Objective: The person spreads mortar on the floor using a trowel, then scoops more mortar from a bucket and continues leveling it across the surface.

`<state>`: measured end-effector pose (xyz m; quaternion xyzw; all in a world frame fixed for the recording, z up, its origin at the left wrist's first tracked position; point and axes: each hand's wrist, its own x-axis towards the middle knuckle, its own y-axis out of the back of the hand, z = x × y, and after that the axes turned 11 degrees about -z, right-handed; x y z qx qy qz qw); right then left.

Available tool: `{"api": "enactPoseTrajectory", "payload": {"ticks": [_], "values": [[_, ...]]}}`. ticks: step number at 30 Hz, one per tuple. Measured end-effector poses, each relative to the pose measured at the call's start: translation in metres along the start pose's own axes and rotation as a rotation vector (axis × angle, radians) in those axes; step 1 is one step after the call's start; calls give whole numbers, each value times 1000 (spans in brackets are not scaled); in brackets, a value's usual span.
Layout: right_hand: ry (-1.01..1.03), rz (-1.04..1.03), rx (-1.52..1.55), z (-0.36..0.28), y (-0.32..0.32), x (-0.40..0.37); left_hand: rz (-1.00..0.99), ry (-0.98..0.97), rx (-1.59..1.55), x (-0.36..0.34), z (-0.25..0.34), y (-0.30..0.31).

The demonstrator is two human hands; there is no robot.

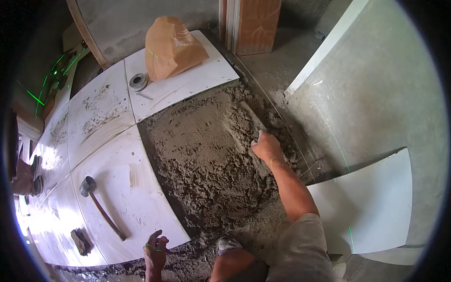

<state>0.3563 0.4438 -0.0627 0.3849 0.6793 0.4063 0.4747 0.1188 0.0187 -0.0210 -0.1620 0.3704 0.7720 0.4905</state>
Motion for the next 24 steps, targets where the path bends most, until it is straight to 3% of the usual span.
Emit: {"api": "enactPoseTrajectory", "payload": {"ticks": [8,9,11,16,24], "values": [[168,-149,-51,-28,-2,-24,-3,-6,50,-3,-1,-6],[174,-157,-54,-29,-3,-24,-5,-129,103,0,-6,-7],[243,-160,-98,-31,-5,-25,17,-169,122,-1,-11,-12],[324,-212,-137,-39,-6,-26,-8,-23,82,-8,11,-12],[520,-247,-207,-49,-11,-44,-27,-80,164,-9,11,-17]]}}
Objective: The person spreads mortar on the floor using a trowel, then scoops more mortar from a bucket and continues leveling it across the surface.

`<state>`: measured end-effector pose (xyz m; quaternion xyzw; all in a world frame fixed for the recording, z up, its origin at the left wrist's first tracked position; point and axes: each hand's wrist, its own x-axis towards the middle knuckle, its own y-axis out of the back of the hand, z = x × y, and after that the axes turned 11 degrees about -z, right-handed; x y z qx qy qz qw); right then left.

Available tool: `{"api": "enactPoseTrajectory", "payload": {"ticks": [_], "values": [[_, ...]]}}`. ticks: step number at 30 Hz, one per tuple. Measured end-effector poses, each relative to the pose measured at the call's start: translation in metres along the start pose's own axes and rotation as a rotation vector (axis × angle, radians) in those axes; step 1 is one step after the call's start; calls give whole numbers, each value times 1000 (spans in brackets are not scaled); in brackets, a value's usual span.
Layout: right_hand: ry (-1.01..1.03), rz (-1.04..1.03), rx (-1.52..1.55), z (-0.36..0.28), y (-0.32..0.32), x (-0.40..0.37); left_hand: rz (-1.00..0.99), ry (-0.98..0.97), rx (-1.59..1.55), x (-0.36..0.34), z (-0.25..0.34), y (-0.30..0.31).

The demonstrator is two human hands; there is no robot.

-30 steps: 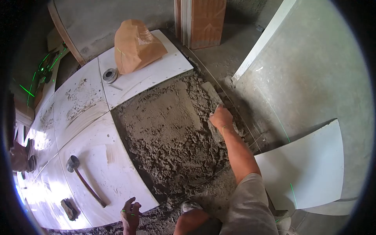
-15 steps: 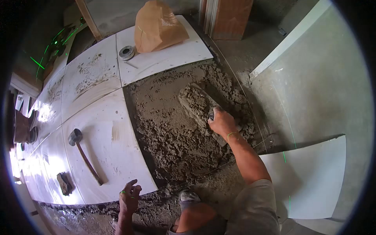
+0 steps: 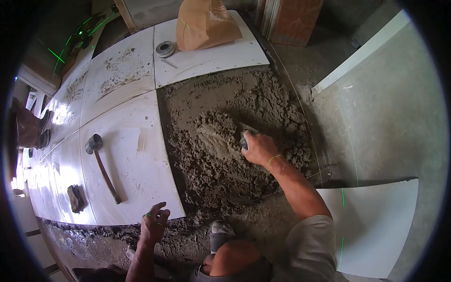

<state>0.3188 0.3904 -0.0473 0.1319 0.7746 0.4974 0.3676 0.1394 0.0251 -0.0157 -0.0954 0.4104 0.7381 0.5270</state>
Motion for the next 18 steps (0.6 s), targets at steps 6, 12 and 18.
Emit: {"api": "enactPoseTrajectory", "payload": {"ticks": [6,12,18], "values": [[225,-51,-50,-24,-14,-20,41,-68,53,-3,-1,-3],[314,-64,-47,-26,-22,-26,33,41,-55,-6,-4,-2],[404,-164,-107,-40,-31,-54,39,22,-36,-10,-5,-2]]}}
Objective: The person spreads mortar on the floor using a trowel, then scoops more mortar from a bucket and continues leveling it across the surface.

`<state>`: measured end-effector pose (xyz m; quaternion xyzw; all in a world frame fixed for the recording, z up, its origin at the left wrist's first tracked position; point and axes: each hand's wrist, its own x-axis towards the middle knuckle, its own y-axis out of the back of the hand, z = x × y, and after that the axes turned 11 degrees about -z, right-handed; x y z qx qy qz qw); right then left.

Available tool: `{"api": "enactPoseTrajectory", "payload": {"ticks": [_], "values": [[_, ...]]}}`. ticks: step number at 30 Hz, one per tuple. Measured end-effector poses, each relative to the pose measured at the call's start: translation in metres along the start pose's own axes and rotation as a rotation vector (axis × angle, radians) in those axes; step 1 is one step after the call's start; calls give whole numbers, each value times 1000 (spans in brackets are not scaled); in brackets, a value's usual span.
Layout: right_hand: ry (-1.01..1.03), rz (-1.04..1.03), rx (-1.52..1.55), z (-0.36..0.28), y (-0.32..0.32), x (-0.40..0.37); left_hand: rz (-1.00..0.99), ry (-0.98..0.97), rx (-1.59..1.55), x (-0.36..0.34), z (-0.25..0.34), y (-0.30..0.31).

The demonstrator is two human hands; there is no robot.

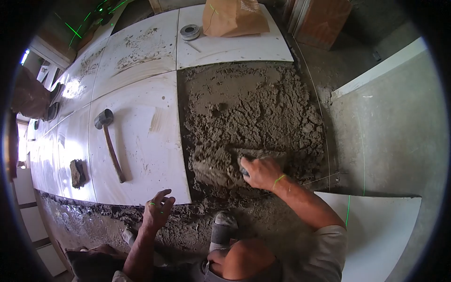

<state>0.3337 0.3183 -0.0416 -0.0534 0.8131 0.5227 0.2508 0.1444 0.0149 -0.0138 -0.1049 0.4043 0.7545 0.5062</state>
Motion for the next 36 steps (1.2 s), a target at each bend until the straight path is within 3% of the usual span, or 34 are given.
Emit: {"api": "enactPoseTrajectory", "payload": {"ticks": [3,7,11,16,19,22,23,26,28,30,32,34,36], "values": [[205,136,-127,-15,-13,-10,10,-18,36,1,2,0],[257,220,-230,-15,-12,-10,-13,18,40,0,6,2],[102,372,-305,-21,16,-18,24,-66,40,-1,-9,-5],[229,238,-321,-16,14,-18,-12,-65,42,2,-5,-9],[77,377,-326,-19,22,-16,-6,-64,35,1,-8,-7],[13,230,-274,-22,5,-19,0,-67,38,1,-10,-9],[123,273,-354,-26,-4,-22,4,-74,53,1,-11,-8],[139,274,-325,-27,-1,-22,16,-70,36,-2,-7,-4],[101,295,-336,-27,12,-26,12,-50,28,-1,-3,1],[-72,402,-349,-29,25,-35,3,-29,16,-1,-3,1],[-61,397,-310,-30,32,-42,4,-34,24,0,-6,-2],[-13,227,-227,-38,34,-51,-8,-47,19,1,-7,-5],[48,229,-209,-47,15,-52,-14,-58,15,2,-6,-7]]}}
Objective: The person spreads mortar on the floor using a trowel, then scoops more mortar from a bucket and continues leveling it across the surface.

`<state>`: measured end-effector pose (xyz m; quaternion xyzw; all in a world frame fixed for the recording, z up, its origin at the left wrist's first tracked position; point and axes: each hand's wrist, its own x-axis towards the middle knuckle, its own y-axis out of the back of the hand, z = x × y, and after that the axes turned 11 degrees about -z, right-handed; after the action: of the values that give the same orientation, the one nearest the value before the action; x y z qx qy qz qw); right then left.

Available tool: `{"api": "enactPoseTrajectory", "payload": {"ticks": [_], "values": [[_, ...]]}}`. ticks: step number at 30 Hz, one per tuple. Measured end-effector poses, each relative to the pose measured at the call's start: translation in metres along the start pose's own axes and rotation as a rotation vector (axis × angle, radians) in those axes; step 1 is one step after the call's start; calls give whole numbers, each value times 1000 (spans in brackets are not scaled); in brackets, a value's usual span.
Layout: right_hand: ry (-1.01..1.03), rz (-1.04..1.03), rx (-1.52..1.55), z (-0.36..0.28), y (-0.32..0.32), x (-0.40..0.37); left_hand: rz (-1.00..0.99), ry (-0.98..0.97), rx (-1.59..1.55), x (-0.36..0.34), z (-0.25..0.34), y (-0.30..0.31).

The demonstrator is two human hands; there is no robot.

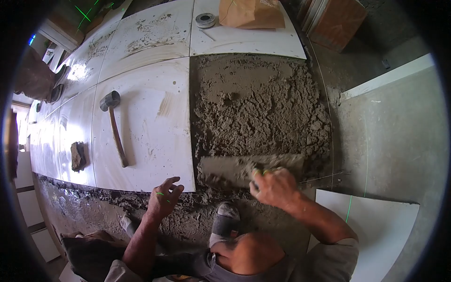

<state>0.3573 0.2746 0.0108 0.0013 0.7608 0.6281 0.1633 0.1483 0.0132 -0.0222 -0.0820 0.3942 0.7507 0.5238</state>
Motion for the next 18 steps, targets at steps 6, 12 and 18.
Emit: {"api": "enactPoseTrajectory", "payload": {"ticks": [6,12,18], "values": [[116,-71,-106,-3,-40,18,34,-49,11,5,4,2],[69,-93,-139,16,-35,58,34,-17,32,10,6,3],[-28,-57,-81,42,-30,98,18,-27,-17,12,2,4]]}}
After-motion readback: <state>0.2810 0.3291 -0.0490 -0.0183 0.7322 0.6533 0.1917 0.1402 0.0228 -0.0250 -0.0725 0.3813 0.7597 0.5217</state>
